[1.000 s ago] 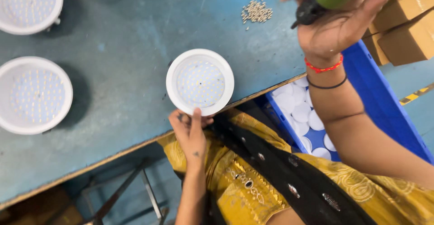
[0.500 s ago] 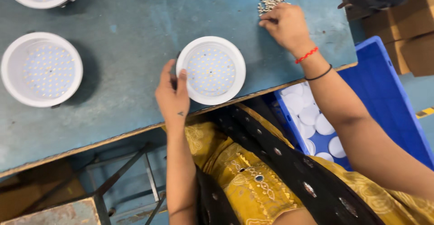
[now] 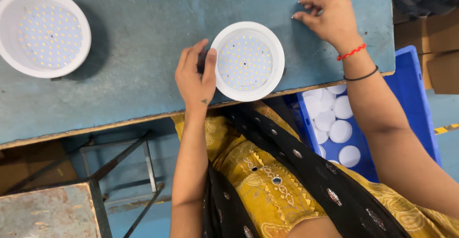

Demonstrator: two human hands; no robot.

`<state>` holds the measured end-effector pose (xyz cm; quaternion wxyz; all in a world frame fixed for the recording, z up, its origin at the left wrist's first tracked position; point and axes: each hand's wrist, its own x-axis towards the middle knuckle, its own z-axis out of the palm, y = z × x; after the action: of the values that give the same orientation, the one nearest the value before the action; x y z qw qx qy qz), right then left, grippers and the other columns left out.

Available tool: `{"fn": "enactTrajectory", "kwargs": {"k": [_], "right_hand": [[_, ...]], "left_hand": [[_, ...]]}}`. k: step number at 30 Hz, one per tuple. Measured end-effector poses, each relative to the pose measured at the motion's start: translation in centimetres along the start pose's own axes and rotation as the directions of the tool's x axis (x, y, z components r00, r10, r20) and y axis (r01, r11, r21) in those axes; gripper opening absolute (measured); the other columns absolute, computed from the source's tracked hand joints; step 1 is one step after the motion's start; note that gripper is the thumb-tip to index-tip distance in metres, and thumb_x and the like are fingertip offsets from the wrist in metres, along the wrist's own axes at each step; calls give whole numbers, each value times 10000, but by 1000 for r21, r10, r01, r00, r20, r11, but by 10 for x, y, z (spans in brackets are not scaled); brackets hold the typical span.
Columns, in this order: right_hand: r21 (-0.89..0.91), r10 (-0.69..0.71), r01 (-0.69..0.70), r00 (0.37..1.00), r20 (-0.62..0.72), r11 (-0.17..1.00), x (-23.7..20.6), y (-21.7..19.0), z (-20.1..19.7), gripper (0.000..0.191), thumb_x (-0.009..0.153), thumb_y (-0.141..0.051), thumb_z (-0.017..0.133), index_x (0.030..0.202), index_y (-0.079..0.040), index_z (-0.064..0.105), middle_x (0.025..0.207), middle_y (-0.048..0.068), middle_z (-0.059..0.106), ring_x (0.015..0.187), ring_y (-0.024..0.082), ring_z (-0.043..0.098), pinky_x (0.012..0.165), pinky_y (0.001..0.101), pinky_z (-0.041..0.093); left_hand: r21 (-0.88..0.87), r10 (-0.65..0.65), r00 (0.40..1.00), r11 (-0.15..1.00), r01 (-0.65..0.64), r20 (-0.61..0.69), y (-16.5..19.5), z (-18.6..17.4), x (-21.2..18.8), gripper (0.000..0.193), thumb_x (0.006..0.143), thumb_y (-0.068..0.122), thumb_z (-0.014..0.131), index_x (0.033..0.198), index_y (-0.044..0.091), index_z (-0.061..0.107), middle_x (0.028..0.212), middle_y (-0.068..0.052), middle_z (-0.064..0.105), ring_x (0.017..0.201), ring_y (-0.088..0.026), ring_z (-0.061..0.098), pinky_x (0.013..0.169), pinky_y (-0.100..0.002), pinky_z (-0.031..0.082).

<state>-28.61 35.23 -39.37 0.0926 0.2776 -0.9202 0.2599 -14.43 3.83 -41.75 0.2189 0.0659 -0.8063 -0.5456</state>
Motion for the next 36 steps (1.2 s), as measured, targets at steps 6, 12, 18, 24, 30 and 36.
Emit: {"fn": "enactTrajectory", "kwargs": {"k": [6,12,18,24,30,36], "right_hand": [[49,-22,22,1000,6,999,12,-7,6,104,960,-22,822,1060,-38,800,948,84,710,817,165,687,754,280,565],[123,-31,32,999,-14,992,19,-21,14,125,953,-11,831,1070,-21,787,1009,80,684,796,154,651,725,277,539],[219,88,-84,996,-8,972,14,-34,4,125,1017,-6,782,1140,-34,786,995,73,685,786,149,633,727,271,527],[241,-9,40,991,-130,970,17,-52,3,126,1014,-31,803,1135,-13,775,1011,96,711,869,198,675,768,300,544],[56,19,-14,996,-87,998,30,-56,6,130,942,-71,803,1069,-43,809,927,76,744,812,209,687,744,343,538],[-35,-59,61,997,51,998,20,-50,-3,76,938,-79,800,1003,-41,796,887,100,696,806,252,660,733,380,524]], "left_hand": [[-23,19,999,1000,-18,30,0,-5,11,179,965,128,741,1128,54,735,914,-51,649,741,-158,676,698,-289,540],[49,82,996,995,-84,43,-1,-11,18,199,881,129,771,1052,58,698,936,-55,649,746,-177,677,692,-303,541],[102,114,992,988,-120,63,5,-10,12,188,885,117,775,1059,59,737,922,-72,643,737,-214,654,674,-325,519],[92,68,995,993,-75,71,8,-8,4,135,917,128,773,1032,60,758,805,-56,623,643,-164,635,597,-305,483],[70,112,993,991,-115,46,14,-3,-3,134,936,136,782,1037,54,750,809,-53,631,645,-148,636,600,-295,489],[65,71,996,995,-74,46,16,-6,-1,126,942,151,790,1023,58,760,786,-51,621,632,-148,625,592,-292,482]]}}
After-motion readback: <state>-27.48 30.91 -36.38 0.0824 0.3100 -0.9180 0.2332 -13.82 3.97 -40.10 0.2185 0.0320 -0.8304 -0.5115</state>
